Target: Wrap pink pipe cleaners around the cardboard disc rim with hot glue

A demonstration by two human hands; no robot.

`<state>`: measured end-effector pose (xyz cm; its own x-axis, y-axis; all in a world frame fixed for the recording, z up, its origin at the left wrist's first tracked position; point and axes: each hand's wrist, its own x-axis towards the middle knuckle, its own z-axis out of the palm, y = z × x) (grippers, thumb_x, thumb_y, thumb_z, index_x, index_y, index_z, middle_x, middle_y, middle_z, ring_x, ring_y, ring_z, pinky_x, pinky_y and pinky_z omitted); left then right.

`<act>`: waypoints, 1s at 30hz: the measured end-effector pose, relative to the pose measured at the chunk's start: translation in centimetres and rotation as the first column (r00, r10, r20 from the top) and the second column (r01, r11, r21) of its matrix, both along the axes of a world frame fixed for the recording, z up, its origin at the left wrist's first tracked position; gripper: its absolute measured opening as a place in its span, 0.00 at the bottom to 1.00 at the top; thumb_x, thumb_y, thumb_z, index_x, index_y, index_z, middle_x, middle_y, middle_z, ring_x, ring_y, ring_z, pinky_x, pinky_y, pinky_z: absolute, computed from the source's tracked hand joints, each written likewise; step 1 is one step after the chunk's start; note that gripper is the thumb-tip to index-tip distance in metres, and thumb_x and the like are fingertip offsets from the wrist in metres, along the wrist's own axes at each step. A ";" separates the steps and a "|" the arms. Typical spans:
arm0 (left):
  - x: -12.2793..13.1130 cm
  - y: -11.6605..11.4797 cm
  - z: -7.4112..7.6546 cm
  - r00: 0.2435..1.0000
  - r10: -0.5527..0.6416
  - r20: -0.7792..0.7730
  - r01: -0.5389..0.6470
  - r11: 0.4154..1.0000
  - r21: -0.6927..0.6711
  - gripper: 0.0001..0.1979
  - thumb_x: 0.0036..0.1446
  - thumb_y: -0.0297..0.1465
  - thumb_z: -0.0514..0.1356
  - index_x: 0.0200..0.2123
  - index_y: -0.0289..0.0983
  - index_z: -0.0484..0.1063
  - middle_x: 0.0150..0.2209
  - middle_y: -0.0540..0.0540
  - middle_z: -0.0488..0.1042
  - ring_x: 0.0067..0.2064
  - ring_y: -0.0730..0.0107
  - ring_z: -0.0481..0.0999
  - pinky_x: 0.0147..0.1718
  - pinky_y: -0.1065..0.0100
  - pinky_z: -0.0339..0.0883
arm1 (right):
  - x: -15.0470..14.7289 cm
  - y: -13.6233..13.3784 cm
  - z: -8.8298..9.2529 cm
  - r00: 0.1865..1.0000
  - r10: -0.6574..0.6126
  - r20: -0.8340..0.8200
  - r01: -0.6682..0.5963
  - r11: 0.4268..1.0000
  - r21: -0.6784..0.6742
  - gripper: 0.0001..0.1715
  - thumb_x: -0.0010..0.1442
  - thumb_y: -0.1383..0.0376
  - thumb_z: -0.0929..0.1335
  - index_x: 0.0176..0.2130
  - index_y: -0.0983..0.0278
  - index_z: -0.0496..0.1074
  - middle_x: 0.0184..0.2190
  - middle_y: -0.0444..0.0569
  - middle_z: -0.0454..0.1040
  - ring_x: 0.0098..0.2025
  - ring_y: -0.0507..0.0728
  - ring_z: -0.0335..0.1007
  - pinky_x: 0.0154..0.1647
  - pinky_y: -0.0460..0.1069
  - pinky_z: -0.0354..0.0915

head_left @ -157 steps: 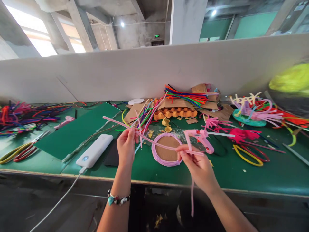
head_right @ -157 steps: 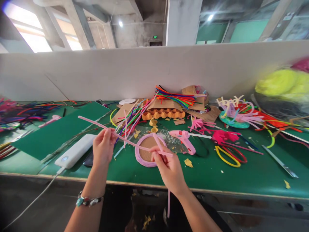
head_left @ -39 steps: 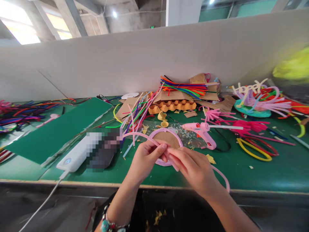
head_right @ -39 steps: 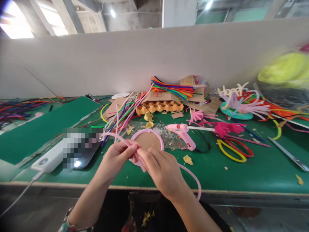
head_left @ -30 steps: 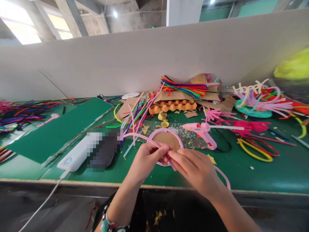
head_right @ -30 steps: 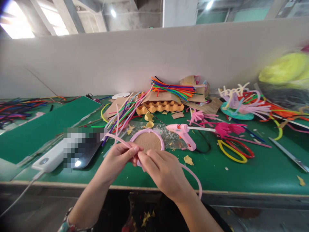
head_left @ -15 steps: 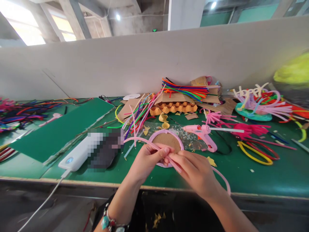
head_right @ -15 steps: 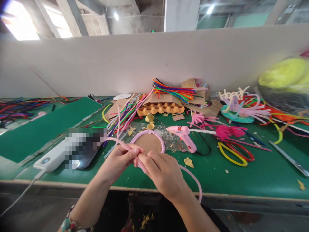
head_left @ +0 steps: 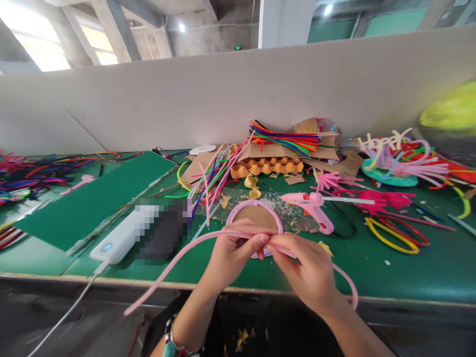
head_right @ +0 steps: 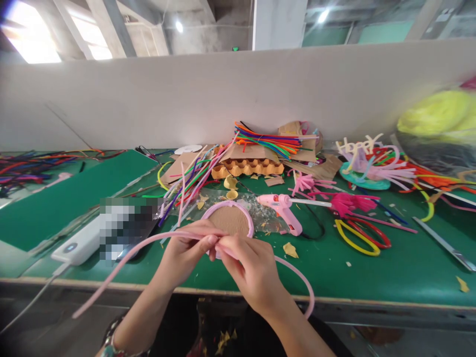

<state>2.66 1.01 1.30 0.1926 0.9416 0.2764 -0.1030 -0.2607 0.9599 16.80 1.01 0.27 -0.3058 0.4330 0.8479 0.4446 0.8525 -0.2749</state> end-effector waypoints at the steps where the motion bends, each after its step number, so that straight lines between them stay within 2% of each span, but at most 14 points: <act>1: 0.1 -0.1 0.0 1.000 -0.006 0.001 0.006 1.000 -0.012 0.15 0.48 0.41 0.61 0.24 0.34 0.75 0.22 0.49 0.67 0.20 0.77 0.68 0.19 0.75 0.62 | 0.1 -0.1 0.2 1.000 -0.003 0.016 0.002 1.000 0.029 0.06 0.57 0.74 0.62 0.33 0.64 0.66 0.21 0.41 0.71 0.23 0.46 0.67 0.25 0.41 0.61; 3: 0.2 -0.1 0.1 0.999 -0.024 0.020 0.026 0.997 -0.070 0.18 0.46 0.44 0.61 0.22 0.33 0.73 0.20 0.49 0.67 0.20 0.77 0.67 0.19 0.75 0.61 | 0.3 -0.3 0.7 0.995 -0.027 0.094 0.013 0.989 0.149 0.07 0.58 0.73 0.61 0.36 0.66 0.67 0.20 0.42 0.71 0.21 0.47 0.65 0.23 0.43 0.60; 6: 0.3 -0.1 0.2 0.994 -0.093 0.049 0.100 0.981 -0.165 0.22 0.41 0.49 0.62 0.18 0.33 0.68 0.16 0.51 0.65 0.17 0.79 0.65 0.16 0.76 0.59 | 0.7 -0.5 1.4 0.968 -0.137 0.212 0.052 0.930 0.363 0.10 0.60 0.72 0.60 0.34 0.67 0.69 0.17 0.43 0.69 0.19 0.48 0.61 0.20 0.45 0.57; 9: 0.0 0.1 0.3 0.988 -0.144 0.054 0.152 0.968 -0.200 0.22 0.40 0.48 0.63 0.16 0.33 0.66 0.16 0.52 0.64 0.15 0.80 0.63 0.15 0.76 0.57 | 1.0 -0.5 1.4 0.946 -0.198 0.255 0.070 0.897 0.437 0.11 0.60 0.72 0.60 0.32 0.67 0.70 0.19 0.44 0.71 0.19 0.47 0.60 0.21 0.45 0.58; 15: -0.7 0.2 0.4 0.983 -0.180 0.031 0.183 0.962 -0.204 0.19 0.42 0.44 0.63 0.18 0.33 0.67 0.17 0.52 0.65 0.17 0.80 0.65 0.16 0.77 0.56 | 0.8 -0.1 0.2 0.980 -0.087 0.178 0.039 0.966 0.256 0.05 0.56 0.72 0.64 0.36 0.67 0.66 0.22 0.46 0.71 0.23 0.49 0.64 0.24 0.45 0.60; 18: -0.8 0.1 0.4 0.990 -0.139 -0.038 0.133 0.982 -0.131 0.18 0.46 0.43 0.61 0.19 0.33 0.68 0.19 0.51 0.66 0.18 0.80 0.64 0.17 0.76 0.57 | 0.5 -0.1 0.3 0.997 0.022 0.073 -0.026 0.998 0.058 0.05 0.57 0.74 0.62 0.32 0.64 0.65 0.22 0.44 0.70 0.24 0.48 0.64 0.25 0.44 0.61; 20: -0.9 0.1 0.3 0.989 -0.088 -0.116 0.082 0.995 -0.058 0.17 0.48 0.42 0.60 0.20 0.33 0.68 0.19 0.50 0.66 0.19 0.79 0.64 0.18 0.76 0.57 | 0.5 -0.1 0.6 0.997 0.071 0.000 -0.070 0.986 -0.152 0.06 0.58 0.72 0.61 0.30 0.64 0.64 0.22 0.43 0.69 0.24 0.47 0.64 0.24 0.42 0.60; 22: -0.9 0.0 0.4 0.980 -0.057 -0.190 0.062 0.998 0.020 0.16 0.49 0.41 0.59 0.20 0.33 0.69 0.18 0.50 0.65 0.19 0.79 0.64 0.19 0.76 0.57 | 0.6 -0.1 0.8 0.988 0.130 -0.089 -0.155 0.889 -0.430 0.09 0.59 0.68 0.60 0.28 0.64 0.63 0.20 0.41 0.66 0.22 0.46 0.61 0.20 0.41 0.58; 24: -0.9 -0.1 0.4 0.973 -0.075 -0.220 0.092 0.993 0.070 0.17 0.50 0.41 0.59 0.20 0.34 0.69 0.17 0.50 0.64 0.20 0.78 0.64 0.19 0.75 0.57 | 0.7 -0.1 1.0 0.943 0.240 -0.230 -0.332 0.665 -0.669 0.14 0.60 0.62 0.59 0.25 0.63 0.61 0.17 0.39 0.60 0.18 0.45 0.55 0.15 0.41 0.54; 26: -0.9 -0.2 0.5 0.974 -0.135 -0.184 0.148 0.987 0.059 0.17 0.50 0.42 0.59 0.19 0.34 0.69 0.17 0.50 0.64 0.19 0.78 0.64 0.19 0.75 0.58 | 0.6 -0.1 1.0 0.865 0.327 -0.381 -0.495 0.428 -0.756 0.18 0.60 0.55 0.59 0.23 0.63 0.57 0.14 0.36 0.53 0.14 0.44 0.47 0.11 0.41 0.48; 27: -0.9 -0.2 0.5 0.976 -0.165 -0.144 0.171 0.985 0.027 0.18 0.49 0.43 0.59 0.19 0.34 0.68 0.18 0.50 0.64 0.19 0.78 0.64 0.18 0.75 0.58 | 0.6 -0.1 0.9 0.843 0.332 -0.423 -0.530 0.378 -0.759 0.19 0.59 0.54 0.59 0.23 0.62 0.56 0.14 0.36 0.52 0.13 0.44 0.44 0.09 0.40 0.46; 28: -0.9 -0.3 0.5 0.978 -0.185 -0.097 0.185 0.983 -0.016 0.18 0.48 0.43 0.60 0.19 0.34 0.67 0.18 0.51 0.64 0.18 0.79 0.63 0.16 0.76 0.57 | 0.5 -0.2 0.8 0.847 0.309 -0.434 -0.529 0.402 -0.747 0.17 0.59 0.54 0.60 0.24 0.62 0.57 0.14 0.36 0.54 0.13 0.44 0.45 0.09 0.40 0.46; 29: -0.8 -0.2 0.5 0.980 -0.194 -0.051 0.191 0.980 -0.064 0.19 0.47 0.44 0.60 0.19 0.34 0.66 0.18 0.51 0.64 0.17 0.81 0.62 0.15 0.77 0.55 | 0.4 -0.2 0.8 0.870 0.264 -0.417 -0.493 0.493 -0.717 0.14 0.58 0.57 0.61 0.27 0.63 0.59 0.16 0.36 0.57 0.13 0.44 0.48 0.10 0.40 0.48; 30: -0.8 -0.2 0.4 0.981 -0.193 -0.008 0.191 0.976 -0.109 0.20 0.45 0.45 0.61 0.18 0.34 0.65 0.17 0.52 0.63 0.16 0.82 0.60 0.14 0.77 0.53 | 0.4 -0.3 0.7 0.900 0.215 -0.380 -0.426 0.620 -0.659 0.08 0.58 0.60 0.62 0.31 0.63 0.61 0.18 0.38 0.62 0.15 0.44 0.54 0.11 0.39 0.52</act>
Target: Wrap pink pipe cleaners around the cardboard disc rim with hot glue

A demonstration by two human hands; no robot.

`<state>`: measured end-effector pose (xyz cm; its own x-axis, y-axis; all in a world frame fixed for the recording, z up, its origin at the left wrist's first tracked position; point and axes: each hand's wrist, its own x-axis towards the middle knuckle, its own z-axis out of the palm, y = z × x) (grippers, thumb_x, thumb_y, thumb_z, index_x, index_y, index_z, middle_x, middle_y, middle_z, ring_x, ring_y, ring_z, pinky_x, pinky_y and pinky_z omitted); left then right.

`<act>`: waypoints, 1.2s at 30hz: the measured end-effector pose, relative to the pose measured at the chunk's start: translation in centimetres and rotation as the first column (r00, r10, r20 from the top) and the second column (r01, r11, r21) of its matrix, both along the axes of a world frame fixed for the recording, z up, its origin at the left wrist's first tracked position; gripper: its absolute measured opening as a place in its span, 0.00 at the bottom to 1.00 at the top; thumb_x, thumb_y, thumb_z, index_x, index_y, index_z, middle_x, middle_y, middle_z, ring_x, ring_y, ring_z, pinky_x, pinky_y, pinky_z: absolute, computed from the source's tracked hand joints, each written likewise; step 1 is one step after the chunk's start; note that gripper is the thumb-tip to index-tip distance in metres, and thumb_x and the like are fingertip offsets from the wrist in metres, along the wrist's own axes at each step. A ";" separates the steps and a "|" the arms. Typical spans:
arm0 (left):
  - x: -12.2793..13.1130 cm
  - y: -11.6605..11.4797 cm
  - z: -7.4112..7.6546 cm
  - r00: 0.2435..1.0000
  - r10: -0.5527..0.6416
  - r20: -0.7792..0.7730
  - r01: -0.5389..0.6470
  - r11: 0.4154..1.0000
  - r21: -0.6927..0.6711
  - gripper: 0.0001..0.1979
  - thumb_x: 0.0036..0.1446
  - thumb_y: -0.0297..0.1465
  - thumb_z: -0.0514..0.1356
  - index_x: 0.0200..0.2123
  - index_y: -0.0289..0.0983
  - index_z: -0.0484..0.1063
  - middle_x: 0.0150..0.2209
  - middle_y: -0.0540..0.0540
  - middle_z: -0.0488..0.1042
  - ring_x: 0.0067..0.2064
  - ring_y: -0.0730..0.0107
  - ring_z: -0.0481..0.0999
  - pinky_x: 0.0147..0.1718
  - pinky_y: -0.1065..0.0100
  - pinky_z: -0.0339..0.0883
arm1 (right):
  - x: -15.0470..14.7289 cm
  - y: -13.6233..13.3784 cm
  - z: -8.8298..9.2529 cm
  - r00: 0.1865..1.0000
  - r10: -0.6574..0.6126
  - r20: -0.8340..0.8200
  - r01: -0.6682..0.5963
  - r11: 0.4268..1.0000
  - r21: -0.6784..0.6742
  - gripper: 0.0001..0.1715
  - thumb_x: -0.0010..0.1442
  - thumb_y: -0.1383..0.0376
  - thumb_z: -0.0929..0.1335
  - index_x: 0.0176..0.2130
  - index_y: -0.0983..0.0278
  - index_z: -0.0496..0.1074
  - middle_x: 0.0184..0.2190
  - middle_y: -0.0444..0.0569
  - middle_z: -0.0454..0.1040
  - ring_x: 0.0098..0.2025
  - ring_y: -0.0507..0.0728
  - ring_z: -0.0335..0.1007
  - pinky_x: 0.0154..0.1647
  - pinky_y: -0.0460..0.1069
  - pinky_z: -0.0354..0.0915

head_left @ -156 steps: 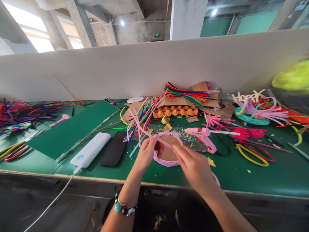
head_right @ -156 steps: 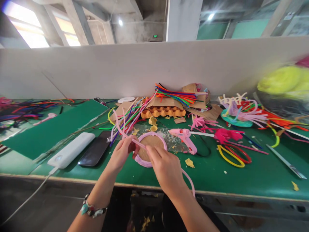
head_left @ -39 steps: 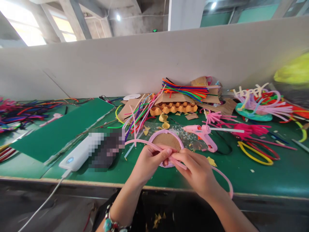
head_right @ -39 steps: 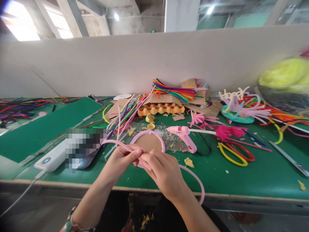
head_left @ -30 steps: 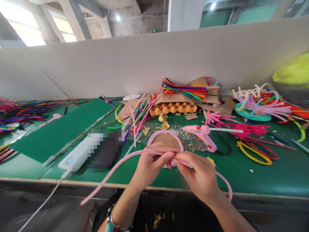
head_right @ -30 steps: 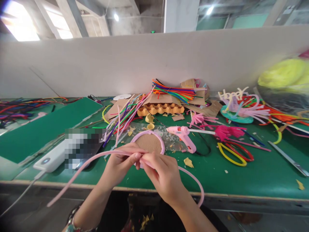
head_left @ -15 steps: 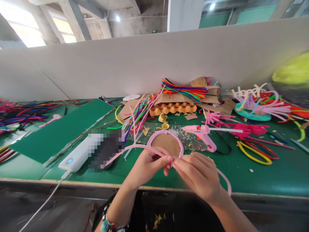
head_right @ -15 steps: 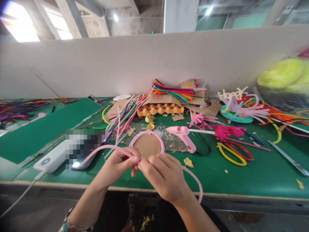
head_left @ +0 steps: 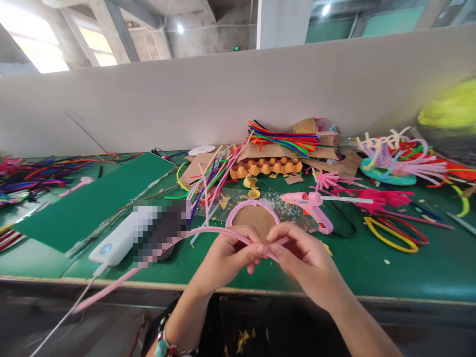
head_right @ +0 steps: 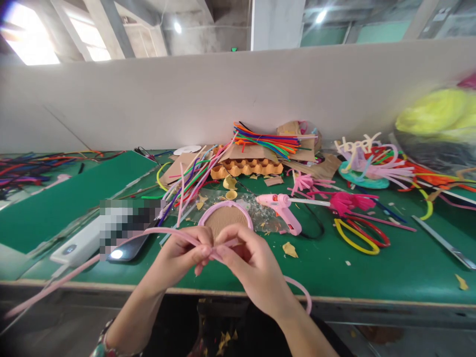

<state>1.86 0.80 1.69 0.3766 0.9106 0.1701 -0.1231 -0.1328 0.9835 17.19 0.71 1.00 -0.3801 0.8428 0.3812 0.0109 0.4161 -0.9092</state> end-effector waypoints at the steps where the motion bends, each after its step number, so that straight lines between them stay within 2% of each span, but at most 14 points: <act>1: 0.0 0.0 -0.1 1.000 0.003 0.029 -0.001 0.999 -0.048 0.20 0.44 0.45 0.62 0.18 0.34 0.64 0.16 0.53 0.62 0.15 0.83 0.59 0.13 0.78 0.51 | 0.0 0.0 0.0 0.995 -0.098 0.020 0.094 0.985 0.147 0.03 0.58 0.64 0.62 0.35 0.62 0.63 0.21 0.39 0.66 0.18 0.45 0.60 0.15 0.39 0.57; 3: 0.2 0.2 -0.4 0.997 -0.006 0.079 0.015 0.993 -0.119 0.21 0.43 0.46 0.63 0.18 0.33 0.64 0.15 0.54 0.61 0.14 0.84 0.57 0.12 0.79 0.48 | 0.2 0.0 -0.1 0.973 -0.223 0.065 0.169 0.872 0.460 0.09 0.58 0.71 0.62 0.39 0.61 0.65 0.26 0.42 0.69 0.26 0.46 0.67 0.24 0.40 0.63; 5: 0.3 0.3 -0.7 0.992 -0.026 0.124 0.047 0.984 -0.171 0.20 0.43 0.45 0.63 0.18 0.33 0.65 0.14 0.55 0.60 0.13 0.85 0.56 0.12 0.79 0.46 | 0.6 0.1 0.0 0.942 -0.296 0.159 0.114 0.726 0.678 0.10 0.58 0.72 0.61 0.39 0.60 0.67 0.26 0.43 0.69 0.28 0.47 0.68 0.28 0.41 0.64; 9: 0.5 0.6 -1.1 0.987 -0.021 0.157 0.062 0.962 -0.264 0.20 0.42 0.45 0.64 0.18 0.33 0.65 0.12 0.57 0.58 0.12 0.86 0.54 0.12 0.78 0.44 | 1.3 0.4 0.2 0.849 -0.462 0.256 0.037 0.535 0.844 0.12 0.61 0.71 0.58 0.37 0.63 0.68 0.28 0.46 0.70 0.27 0.46 0.68 0.26 0.40 0.62; 11: 0.5 0.6 -1.1 0.988 -0.012 0.153 0.057 0.954 -0.293 0.21 0.41 0.46 0.64 0.18 0.33 0.65 0.11 0.57 0.57 0.12 0.87 0.53 0.13 0.78 0.43 | 1.5 0.5 0.0 0.837 -0.472 0.277 0.000 0.506 0.862 0.12 0.62 0.70 0.57 0.39 0.64 0.68 0.31 0.48 0.72 0.29 0.46 0.70 0.28 0.40 0.63; 14: 0.6 0.7 -0.9 0.991 0.002 0.131 0.037 0.957 -0.289 0.21 0.41 0.46 0.63 0.18 0.33 0.65 0.11 0.57 0.57 0.12 0.87 0.53 0.13 0.77 0.42 | 1.6 0.6 -0.2 0.848 -0.437 0.300 -0.036 0.518 0.855 0.10 0.60 0.70 0.60 0.41 0.66 0.67 0.32 0.50 0.73 0.30 0.48 0.71 0.29 0.41 0.64; 20: 0.6 0.7 -0.7 0.999 0.021 0.042 -0.013 0.985 -0.170 0.21 0.44 0.47 0.61 0.19 0.34 0.62 0.15 0.56 0.60 0.15 0.85 0.55 0.14 0.78 0.45 | 1.1 0.6 -0.5 0.885 -0.418 0.206 0.042 0.513 0.858 0.07 0.58 0.71 0.63 0.37 0.69 0.69 0.29 0.50 0.75 0.29 0.50 0.71 0.30 0.42 0.64; 22: 0.5 0.7 -0.7 0.999 0.038 0.005 -0.037 0.991 -0.129 0.22 0.45 0.47 0.60 0.19 0.34 0.61 0.15 0.56 0.59 0.16 0.85 0.55 0.14 0.78 0.46 | 0.9 0.6 -0.5 0.906 -0.370 0.203 0.066 0.598 0.799 0.06 0.58 0.72 0.63 0.36 0.67 0.69 0.28 0.48 0.75 0.28 0.49 0.71 0.29 0.41 0.63; 25: 0.3 0.7 -0.7 0.997 0.044 -0.057 -0.048 0.996 -0.074 0.21 0.46 0.47 0.59 0.19 0.34 0.61 0.15 0.56 0.58 0.16 0.84 0.56 0.15 0.77 0.47 | 0.8 0.6 -0.5 0.951 -0.257 0.170 0.101 0.781 0.617 0.06 0.58 0.70 0.63 0.32 0.64 0.70 0.24 0.43 0.74 0.25 0.47 0.69 0.26 0.40 0.61; 29: 0.4 0.4 -0.5 0.998 0.000 -0.065 -0.004 0.998 -0.065 0.22 0.45 0.47 0.59 0.19 0.34 0.62 0.14 0.56 0.58 0.16 0.83 0.56 0.14 0.77 0.48 | 0.4 0.5 -0.5 0.984 -0.117 0.137 0.099 0.987 0.128 0.14 0.57 0.62 0.63 0.23 0.64 0.67 0.16 0.41 0.66 0.19 0.46 0.60 0.19 0.41 0.56; 31: 0.6 0.2 -0.5 0.998 -0.032 -0.050 0.029 0.997 -0.068 0.21 0.46 0.47 0.60 0.19 0.34 0.62 0.15 0.55 0.59 0.16 0.83 0.56 0.14 0.78 0.49 | -0.1 0.4 -0.6 0.999 -0.020 0.028 0.026 0.976 -0.216 0.20 0.56 0.54 0.63 0.20 0.64 0.63 0.11 0.37 0.57 0.13 0.44 0.49 0.13 0.42 0.47; 33: 0.8 0.0 -0.4 0.997 -0.071 -0.019 0.069 0.995 -0.073 0.20 0.46 0.45 0.60 0.19 0.33 0.63 0.16 0.55 0.60 0.17 0.83 0.57 0.14 0.78 0.51 | -0.6 0.3 -0.6 0.993 0.046 -0.108 -0.092 0.882 -0.461 0.24 0.53 0.49 0.62 0.18 0.64 0.60 0.08 0.34 0.49 0.11 0.43 0.39 0.11 0.42 0.39; 35: 0.8 -0.1 -0.5 0.995 -0.100 0.017 0.101 0.991 -0.090 0.19 0.46 0.44 0.61 0.20 0.33 0.64 0.16 0.55 0.60 0.17 0.84 0.57 0.14 0.78 0.51 | -0.8 0.1 -0.7 0.988 0.055 -0.142 -0.125 0.823 -0.554 0.26 0.52 0.46 0.62 0.18 0.64 0.60 0.07 0.34 0.48 0.10 0.43 0.37 0.10 0.42 0.36; 36: 0.8 -0.1 -0.5 0.994 -0.107 0.032 0.110 0.988 -0.106 0.19 0.46 0.44 0.61 0.20 0.33 0.64 0.16 0.55 0.60 0.16 0.84 0.57 0.13 0.79 0.50 | -0.8 0.1 -0.6 0.993 0.024 -0.114 -0.083 0.831 -0.551 0.26 0.52 0.46 0.61 0.18 0.64 0.60 0.07 0.34 0.49 0.10 0.43 0.37 0.10 0.42 0.36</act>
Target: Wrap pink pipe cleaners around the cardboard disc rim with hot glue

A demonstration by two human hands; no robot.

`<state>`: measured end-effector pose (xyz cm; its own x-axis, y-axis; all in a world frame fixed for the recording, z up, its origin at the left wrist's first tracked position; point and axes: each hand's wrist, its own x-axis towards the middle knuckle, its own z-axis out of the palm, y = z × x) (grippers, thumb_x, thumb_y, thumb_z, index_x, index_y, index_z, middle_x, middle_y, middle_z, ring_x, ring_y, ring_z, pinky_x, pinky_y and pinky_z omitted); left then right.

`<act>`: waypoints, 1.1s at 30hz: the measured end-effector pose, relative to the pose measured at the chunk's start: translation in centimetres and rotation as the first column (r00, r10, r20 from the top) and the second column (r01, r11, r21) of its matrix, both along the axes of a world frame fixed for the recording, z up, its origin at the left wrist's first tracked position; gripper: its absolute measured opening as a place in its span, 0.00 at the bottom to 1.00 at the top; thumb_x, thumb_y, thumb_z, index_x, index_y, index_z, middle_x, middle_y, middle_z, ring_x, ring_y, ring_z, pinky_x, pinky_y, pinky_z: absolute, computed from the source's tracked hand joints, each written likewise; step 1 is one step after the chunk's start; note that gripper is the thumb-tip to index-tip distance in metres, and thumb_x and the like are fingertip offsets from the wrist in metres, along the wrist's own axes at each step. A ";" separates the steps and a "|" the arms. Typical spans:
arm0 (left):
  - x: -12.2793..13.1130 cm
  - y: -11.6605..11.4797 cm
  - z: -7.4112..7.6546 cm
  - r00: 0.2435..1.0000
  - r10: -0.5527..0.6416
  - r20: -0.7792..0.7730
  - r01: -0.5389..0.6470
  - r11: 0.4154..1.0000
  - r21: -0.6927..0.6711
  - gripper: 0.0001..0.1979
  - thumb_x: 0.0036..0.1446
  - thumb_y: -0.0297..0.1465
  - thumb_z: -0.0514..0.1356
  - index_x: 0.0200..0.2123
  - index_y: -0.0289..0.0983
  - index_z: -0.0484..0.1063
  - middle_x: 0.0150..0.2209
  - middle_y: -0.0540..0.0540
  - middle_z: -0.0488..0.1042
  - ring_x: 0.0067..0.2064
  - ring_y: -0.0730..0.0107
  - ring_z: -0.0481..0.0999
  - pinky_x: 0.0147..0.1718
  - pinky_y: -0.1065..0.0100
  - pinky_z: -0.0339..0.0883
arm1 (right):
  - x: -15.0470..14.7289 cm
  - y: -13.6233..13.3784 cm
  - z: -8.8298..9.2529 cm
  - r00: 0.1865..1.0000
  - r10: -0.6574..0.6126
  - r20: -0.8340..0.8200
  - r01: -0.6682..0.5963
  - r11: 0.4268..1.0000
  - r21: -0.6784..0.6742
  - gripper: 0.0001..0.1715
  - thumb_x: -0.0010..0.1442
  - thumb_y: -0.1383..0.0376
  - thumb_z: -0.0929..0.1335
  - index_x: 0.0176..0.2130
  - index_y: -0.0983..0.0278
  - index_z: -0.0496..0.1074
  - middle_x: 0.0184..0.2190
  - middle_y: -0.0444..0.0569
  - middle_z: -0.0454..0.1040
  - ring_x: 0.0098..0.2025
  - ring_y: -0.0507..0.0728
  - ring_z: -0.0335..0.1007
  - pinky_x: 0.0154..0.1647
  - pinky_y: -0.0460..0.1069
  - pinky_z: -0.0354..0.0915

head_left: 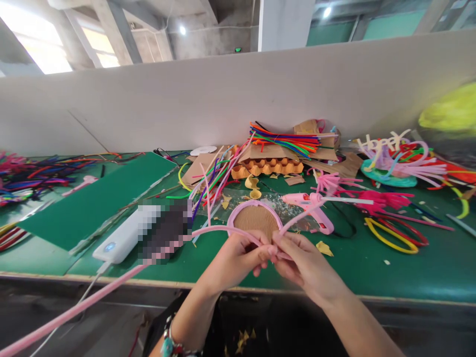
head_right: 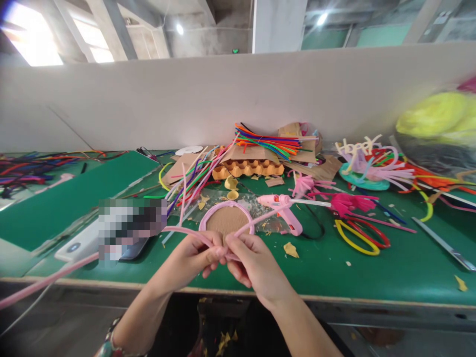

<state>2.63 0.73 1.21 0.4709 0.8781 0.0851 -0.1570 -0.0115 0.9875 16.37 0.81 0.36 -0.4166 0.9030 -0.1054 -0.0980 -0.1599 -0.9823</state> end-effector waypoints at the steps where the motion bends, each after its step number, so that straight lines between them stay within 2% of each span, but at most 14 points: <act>1: 0.0 0.0 0.0 1.000 0.002 0.012 -0.002 1.000 -0.020 0.20 0.46 0.44 0.61 0.20 0.33 0.64 0.15 0.56 0.60 0.15 0.85 0.56 0.13 0.79 0.48 | 0.1 0.0 0.0 0.996 -0.072 0.044 0.070 0.996 0.056 0.26 0.53 0.46 0.61 0.18 0.64 0.59 0.07 0.35 0.50 0.09 0.43 0.39 0.09 0.42 0.37; 3: -0.1 0.1 -0.1 0.999 0.027 0.034 -0.025 0.998 -0.063 0.20 0.45 0.45 0.61 0.19 0.33 0.63 0.14 0.56 0.59 0.14 0.86 0.55 0.12 0.78 0.45 | 0.5 -0.1 0.1 0.934 -0.334 0.125 0.277 0.900 0.336 0.24 0.56 0.51 0.61 0.18 0.63 0.58 0.09 0.36 0.53 0.10 0.44 0.43 0.09 0.42 0.41; 4: -0.1 0.2 -0.1 0.998 0.046 0.048 -0.042 0.996 -0.084 0.21 0.44 0.45 0.62 0.19 0.33 0.63 0.13 0.56 0.59 0.13 0.86 0.55 0.11 0.78 0.44 | 0.7 -0.1 0.1 0.864 -0.488 0.120 0.357 0.764 0.537 0.21 0.57 0.55 0.62 0.18 0.63 0.58 0.10 0.37 0.54 0.11 0.44 0.46 0.10 0.42 0.44; 6: -0.2 0.3 -0.2 0.994 0.073 0.078 -0.063 0.991 -0.122 0.21 0.43 0.45 0.62 0.18 0.33 0.63 0.13 0.57 0.59 0.13 0.87 0.54 0.11 0.78 0.42 | 1.2 0.0 0.2 0.722 -0.692 -0.003 0.326 0.336 0.883 0.14 0.55 0.65 0.65 0.21 0.63 0.60 0.13 0.38 0.60 0.15 0.45 0.54 0.15 0.42 0.53; 8: -0.3 0.4 -0.3 0.991 0.062 0.116 -0.043 0.986 -0.162 0.20 0.43 0.44 0.63 0.18 0.33 0.63 0.12 0.58 0.58 0.12 0.87 0.53 0.11 0.78 0.41 | 1.6 0.1 0.3 0.687 -0.721 -0.094 0.106 -0.028 0.994 0.05 0.52 0.71 0.67 0.28 0.63 0.64 0.21 0.42 0.68 0.24 0.48 0.63 0.26 0.44 0.62; 9: -0.4 0.4 -0.3 0.989 0.042 0.143 -0.014 0.982 -0.187 0.20 0.43 0.44 0.63 0.18 0.33 0.64 0.11 0.58 0.57 0.11 0.87 0.52 0.11 0.78 0.40 | 1.7 0.2 0.4 0.707 -0.703 -0.074 -0.012 -0.116 0.993 0.06 0.51 0.71 0.67 0.32 0.63 0.66 0.26 0.45 0.71 0.29 0.51 0.67 0.31 0.47 0.64; 11: -0.6 0.4 -0.2 0.977 -0.012 0.211 0.064 0.969 -0.239 0.19 0.43 0.42 0.64 0.17 0.33 0.64 0.10 0.59 0.56 0.10 0.88 0.50 0.11 0.78 0.40 | 1.7 0.3 0.4 0.752 -0.657 0.050 -0.198 -0.152 0.968 0.10 0.53 0.70 0.67 0.38 0.64 0.67 0.35 0.52 0.73 0.38 0.55 0.68 0.40 0.52 0.64; 16: -0.9 0.4 -0.1 0.959 -0.075 0.273 0.164 0.934 -0.317 0.19 0.42 0.41 0.65 0.17 0.32 0.64 0.09 0.59 0.55 0.09 0.89 0.48 0.10 0.78 0.41 | 1.5 0.1 0.0 0.831 -0.535 0.152 -0.217 -0.061 0.974 0.11 0.58 0.74 0.61 0.42 0.68 0.66 0.30 0.51 0.72 0.32 0.52 0.68 0.33 0.47 0.64; 21: -0.6 0.3 -0.2 0.989 0.011 0.145 0.019 0.980 -0.200 0.19 0.44 0.43 0.63 0.18 0.33 0.64 0.10 0.59 0.56 0.11 0.87 0.52 0.11 0.78 0.41 | 1.1 -0.3 0.0 0.778 -0.615 0.129 -0.213 -0.064 0.975 0.07 0.58 0.73 0.62 0.37 0.69 0.67 0.24 0.48 0.72 0.27 0.51 0.66 0.28 0.46 0.61; 23: -0.5 0.3 -0.1 0.997 0.042 0.067 -0.032 0.989 -0.148 0.20 0.45 0.44 0.62 0.18 0.33 0.64 0.12 0.58 0.57 0.12 0.87 0.53 0.11 0.78 0.41 | 1.1 -0.3 0.2 0.787 -0.594 0.166 -0.215 -0.012 0.976 0.07 0.59 0.72 0.61 0.33 0.67 0.68 0.22 0.47 0.70 0.25 0.49 0.65 0.26 0.45 0.60; 26: -0.5 0.1 0.3 0.997 0.079 -0.025 -0.081 0.994 -0.074 0.20 0.44 0.45 0.61 0.19 0.33 0.64 0.14 0.57 0.59 0.13 0.86 0.55 0.11 0.78 0.44 | 1.0 -0.4 0.7 0.810 -0.532 0.247 -0.152 0.217 0.964 0.13 0.61 0.68 0.60 0.26 0.65 0.66 0.19 0.43 0.68 0.22 0.47 0.62 0.23 0.43 0.57; 30: -0.5 -0.1 0.5 0.998 0.055 -0.035 -0.057 0.997 -0.056 0.20 0.44 0.44 0.62 0.19 0.33 0.65 0.15 0.56 0.61 0.14 0.85 0.57 0.11 0.78 0.47 | 0.8 -0.8 0.9 0.953 -0.107 0.285 -0.081 0.814 0.575 0.19 0.61 0.59 0.58 0.23 0.64 0.61 0.14 0.38 0.57 0.16 0.45 0.51 0.16 0.41 0.50; 31: -0.5 -0.1 0.5 0.999 0.031 -0.010 -0.032 0.997 -0.072 0.19 0.44 0.44 0.62 0.20 0.33 0.65 0.15 0.55 0.62 0.14 0.85 0.58 0.11 0.78 0.48 | 0.7 -0.8 0.9 0.975 0.015 0.220 -0.109 0.900 0.423 0.20 0.61 0.56 0.57 0.22 0.63 0.60 0.12 0.36 0.53 0.14 0.45 0.46 0.13 0.41 0.46; 33: -0.5 0.0 0.2 0.998 -0.003 0.066 0.011 0.993 -0.117 0.19 0.43 0.44 0.63 0.19 0.33 0.65 0.15 0.55 0.62 0.13 0.86 0.57 0.11 0.79 0.47 | 0.6 -0.8 0.7 0.987 0.121 0.110 -0.147 0.952 0.268 0.22 0.60 0.53 0.56 0.22 0.63 0.58 0.12 0.35 0.49 0.13 0.44 0.41 0.11 0.41 0.42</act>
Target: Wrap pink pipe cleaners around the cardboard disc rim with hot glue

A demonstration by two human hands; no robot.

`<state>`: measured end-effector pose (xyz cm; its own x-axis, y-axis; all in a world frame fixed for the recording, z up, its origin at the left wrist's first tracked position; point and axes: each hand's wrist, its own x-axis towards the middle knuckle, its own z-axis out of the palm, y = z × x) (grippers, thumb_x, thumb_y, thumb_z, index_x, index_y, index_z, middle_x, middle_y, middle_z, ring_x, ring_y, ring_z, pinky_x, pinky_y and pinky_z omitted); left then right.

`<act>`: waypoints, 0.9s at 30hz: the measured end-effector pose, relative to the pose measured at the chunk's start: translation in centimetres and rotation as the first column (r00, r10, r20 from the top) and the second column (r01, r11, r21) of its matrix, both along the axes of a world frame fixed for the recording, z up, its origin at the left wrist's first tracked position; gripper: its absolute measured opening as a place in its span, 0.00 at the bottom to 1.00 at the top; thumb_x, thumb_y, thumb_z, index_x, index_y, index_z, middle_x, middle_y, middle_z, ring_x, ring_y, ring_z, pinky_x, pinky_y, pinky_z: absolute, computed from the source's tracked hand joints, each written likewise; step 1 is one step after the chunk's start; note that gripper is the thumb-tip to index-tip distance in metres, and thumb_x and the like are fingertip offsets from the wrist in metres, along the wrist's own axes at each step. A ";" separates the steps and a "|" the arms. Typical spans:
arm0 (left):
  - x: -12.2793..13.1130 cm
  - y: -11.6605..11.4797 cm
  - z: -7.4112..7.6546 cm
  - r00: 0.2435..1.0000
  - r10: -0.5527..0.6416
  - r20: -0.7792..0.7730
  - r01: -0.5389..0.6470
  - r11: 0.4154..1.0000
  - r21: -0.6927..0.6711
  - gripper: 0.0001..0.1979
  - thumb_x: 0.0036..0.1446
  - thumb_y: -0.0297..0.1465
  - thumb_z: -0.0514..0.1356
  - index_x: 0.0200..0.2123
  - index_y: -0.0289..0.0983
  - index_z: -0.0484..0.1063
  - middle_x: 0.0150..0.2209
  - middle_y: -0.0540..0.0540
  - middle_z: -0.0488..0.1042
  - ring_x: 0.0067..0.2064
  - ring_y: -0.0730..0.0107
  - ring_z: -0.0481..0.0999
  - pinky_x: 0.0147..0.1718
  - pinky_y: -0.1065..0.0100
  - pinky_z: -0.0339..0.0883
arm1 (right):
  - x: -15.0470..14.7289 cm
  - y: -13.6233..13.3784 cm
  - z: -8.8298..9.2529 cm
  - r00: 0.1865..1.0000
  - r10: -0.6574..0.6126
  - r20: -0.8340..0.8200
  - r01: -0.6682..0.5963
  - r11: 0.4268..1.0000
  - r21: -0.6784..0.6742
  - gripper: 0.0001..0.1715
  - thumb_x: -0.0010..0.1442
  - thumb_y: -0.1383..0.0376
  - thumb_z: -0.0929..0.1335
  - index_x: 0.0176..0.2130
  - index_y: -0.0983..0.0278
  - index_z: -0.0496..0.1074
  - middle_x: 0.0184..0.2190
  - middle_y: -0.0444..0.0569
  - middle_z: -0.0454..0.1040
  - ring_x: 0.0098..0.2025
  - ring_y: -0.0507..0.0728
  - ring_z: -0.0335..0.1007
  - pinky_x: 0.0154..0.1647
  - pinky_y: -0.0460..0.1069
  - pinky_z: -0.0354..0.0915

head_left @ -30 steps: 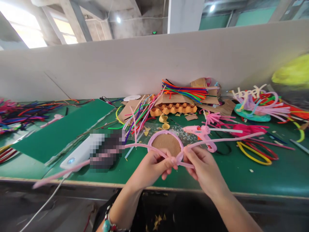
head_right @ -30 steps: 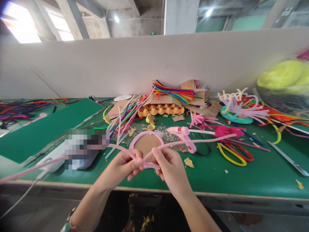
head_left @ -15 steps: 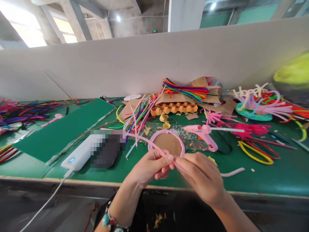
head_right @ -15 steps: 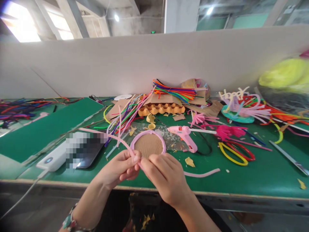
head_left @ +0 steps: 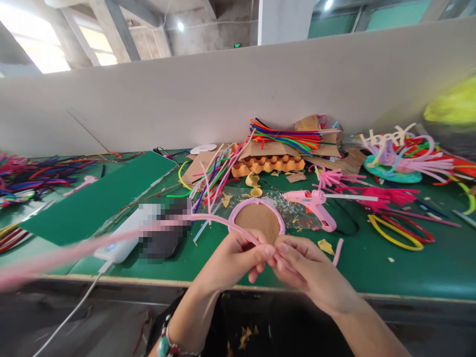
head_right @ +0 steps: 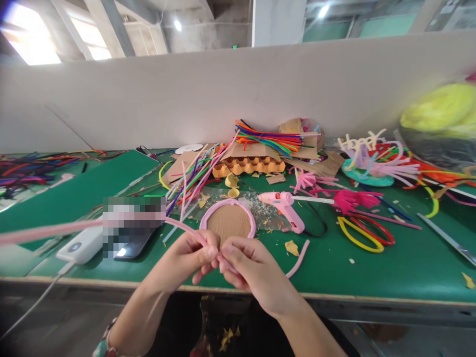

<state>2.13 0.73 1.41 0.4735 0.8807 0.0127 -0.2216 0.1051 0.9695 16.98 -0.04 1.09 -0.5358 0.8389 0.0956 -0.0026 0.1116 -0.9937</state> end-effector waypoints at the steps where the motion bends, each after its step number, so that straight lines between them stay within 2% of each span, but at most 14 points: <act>1: 0.0 0.1 -0.2 0.999 -0.002 0.043 0.003 1.000 -0.025 0.19 0.43 0.43 0.63 0.19 0.33 0.65 0.14 0.56 0.62 0.12 0.86 0.56 0.11 0.79 0.45 | 0.0 0.0 -0.1 0.999 -0.034 -0.017 0.034 0.999 0.027 0.20 0.60 0.54 0.57 0.23 0.63 0.60 0.12 0.36 0.52 0.14 0.44 0.44 0.12 0.41 0.44; 3: 0.1 0.2 -0.4 0.993 0.014 0.118 -0.005 0.997 -0.079 0.19 0.43 0.43 0.64 0.18 0.33 0.64 0.11 0.57 0.59 0.11 0.88 0.53 0.11 0.79 0.42 | 0.1 0.2 -0.1 0.981 -0.193 -0.021 0.191 0.943 0.272 0.10 0.59 0.61 0.60 0.30 0.63 0.64 0.18 0.39 0.63 0.18 0.45 0.56 0.16 0.40 0.54; 5: 0.1 0.2 -0.5 0.983 0.001 0.184 0.022 0.992 -0.123 0.19 0.43 0.41 0.64 0.17 0.32 0.64 0.10 0.58 0.57 0.10 0.89 0.51 0.11 0.79 0.40 | 0.5 0.4 -0.1 0.958 -0.286 -0.010 0.236 0.770 0.593 0.07 0.59 0.68 0.61 0.38 0.61 0.65 0.25 0.41 0.69 0.26 0.46 0.65 0.24 0.40 0.60; 7: 0.2 0.2 -0.5 0.970 -0.042 0.239 0.080 0.985 -0.150 0.18 0.43 0.40 0.65 0.17 0.32 0.64 0.09 0.59 0.56 0.09 0.89 0.49 0.11 0.79 0.41 | 0.8 0.6 -0.1 0.959 -0.278 0.045 0.129 0.578 0.805 0.12 0.59 0.72 0.60 0.41 0.59 0.65 0.26 0.41 0.70 0.27 0.45 0.66 0.27 0.39 0.61; 9: 0.2 0.2 -0.4 0.962 -0.073 0.265 0.120 0.978 -0.168 0.19 0.44 0.40 0.65 0.17 0.32 0.64 0.09 0.59 0.55 0.09 0.89 0.48 0.11 0.79 0.41 | 1.1 0.7 -0.1 0.948 -0.298 0.109 0.027 0.419 0.908 0.12 0.59 0.73 0.61 0.43 0.61 0.65 0.27 0.41 0.72 0.27 0.45 0.67 0.28 0.39 0.61; 12: 0.2 0.1 -0.3 0.971 -0.074 0.229 0.115 0.978 -0.175 0.19 0.44 0.40 0.64 0.17 0.32 0.64 0.09 0.59 0.55 0.10 0.89 0.49 0.11 0.79 0.41 | 1.3 0.7 -0.2 0.891 -0.447 0.080 0.007 0.190 0.982 0.09 0.59 0.72 0.62 0.41 0.65 0.66 0.31 0.47 0.74 0.28 0.47 0.69 0.29 0.41 0.62; 14: 0.2 0.1 -0.4 0.982 -0.057 0.181 0.086 0.983 -0.159 0.19 0.44 0.41 0.64 0.17 0.32 0.64 0.09 0.59 0.56 0.10 0.88 0.50 0.11 0.78 0.41 | 1.4 0.7 -0.2 0.858 -0.511 0.058 -0.007 0.101 0.995 0.08 0.60 0.71 0.61 0.39 0.66 0.68 0.32 0.50 0.74 0.27 0.48 0.69 0.29 0.44 0.63; 15: 0.2 0.2 -0.5 0.987 -0.044 0.153 0.067 0.987 -0.147 0.19 0.44 0.42 0.64 0.17 0.32 0.64 0.09 0.59 0.56 0.10 0.88 0.50 0.11 0.78 0.40 | 1.4 0.7 -0.1 0.854 -0.518 0.058 -0.010 0.094 0.996 0.09 0.60 0.70 0.60 0.38 0.67 0.68 0.31 0.51 0.75 0.27 0.49 0.68 0.28 0.45 0.63; 19: 0.0 0.4 -0.7 1.000 0.010 0.020 -0.008 0.996 -0.093 0.20 0.43 0.44 0.63 0.18 0.33 0.63 0.11 0.58 0.58 0.11 0.87 0.52 0.11 0.78 0.41 | 1.2 0.8 0.1 0.892 -0.446 0.077 0.022 0.213 0.977 0.09 0.60 0.69 0.61 0.31 0.66 0.69 0.27 0.48 0.74 0.26 0.49 0.68 0.27 0.44 0.62; 21: 0.0 0.5 -0.7 1.000 0.018 -0.025 -0.020 0.998 -0.066 0.21 0.43 0.45 0.62 0.18 0.33 0.63 0.12 0.58 0.58 0.12 0.87 0.53 0.11 0.78 0.41 | 0.8 0.8 0.0 0.920 -0.386 0.059 0.083 0.341 0.936 0.10 0.59 0.70 0.61 0.27 0.66 0.68 0.23 0.46 0.72 0.25 0.48 0.67 0.26 0.43 0.62; 22: 0.1 0.5 -0.6 0.999 0.022 -0.039 -0.024 0.998 -0.053 0.21 0.43 0.45 0.62 0.18 0.33 0.63 0.12 0.57 0.58 0.12 0.87 0.53 0.11 0.78 0.41 | 0.6 0.7 -0.1 0.932 -0.359 0.047 0.125 0.441 0.889 0.12 0.59 0.69 0.61 0.25 0.66 0.67 0.22 0.45 0.71 0.24 0.47 0.66 0.25 0.43 0.61; 25: 0.3 0.3 -0.4 0.997 0.033 -0.074 -0.035 0.999 -0.025 0.21 0.43 0.46 0.62 0.19 0.33 0.63 0.13 0.57 0.59 0.13 0.86 0.54 0.11 0.78 0.42 | -0.4 0.3 -0.5 0.962 -0.275 0.007 0.240 0.854 0.462 0.18 0.60 0.63 0.60 0.21 0.65 0.63 0.16 0.41 0.64 0.17 0.45 0.58 0.16 0.41 0.55; 26: 0.3 0.2 -0.3 0.996 0.034 -0.079 -0.036 0.999 -0.023 0.21 0.42 0.46 0.62 0.19 0.33 0.63 0.14 0.57 0.59 0.13 0.86 0.54 0.11 0.78 0.43 | -0.7 0.2 -0.7 0.970 -0.243 -0.025 0.242 0.942 0.231 0.20 0.59 0.59 0.59 0.20 0.64 0.62 0.13 0.39 0.60 0.14 0.45 0.54 0.12 0.41 0.52; 27: 0.4 0.2 -0.3 0.996 0.033 -0.079 -0.035 0.999 -0.025 0.21 0.42 0.46 0.62 0.19 0.33 0.64 0.14 0.56 0.60 0.14 0.86 0.55 0.11 0.78 0.44 | -0.9 0.0 -0.9 0.974 -0.215 -0.076 0.217 0.976 0.019 0.22 0.58 0.55 0.59 0.19 0.64 0.60 0.11 0.38 0.57 0.12 0.44 0.50 0.10 0.41 0.48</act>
<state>2.50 0.88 1.10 0.4420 0.8958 -0.0465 -0.1489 0.1244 0.9810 16.04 -0.01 0.23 -0.3328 0.9306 0.1523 -0.0483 0.1444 -0.9883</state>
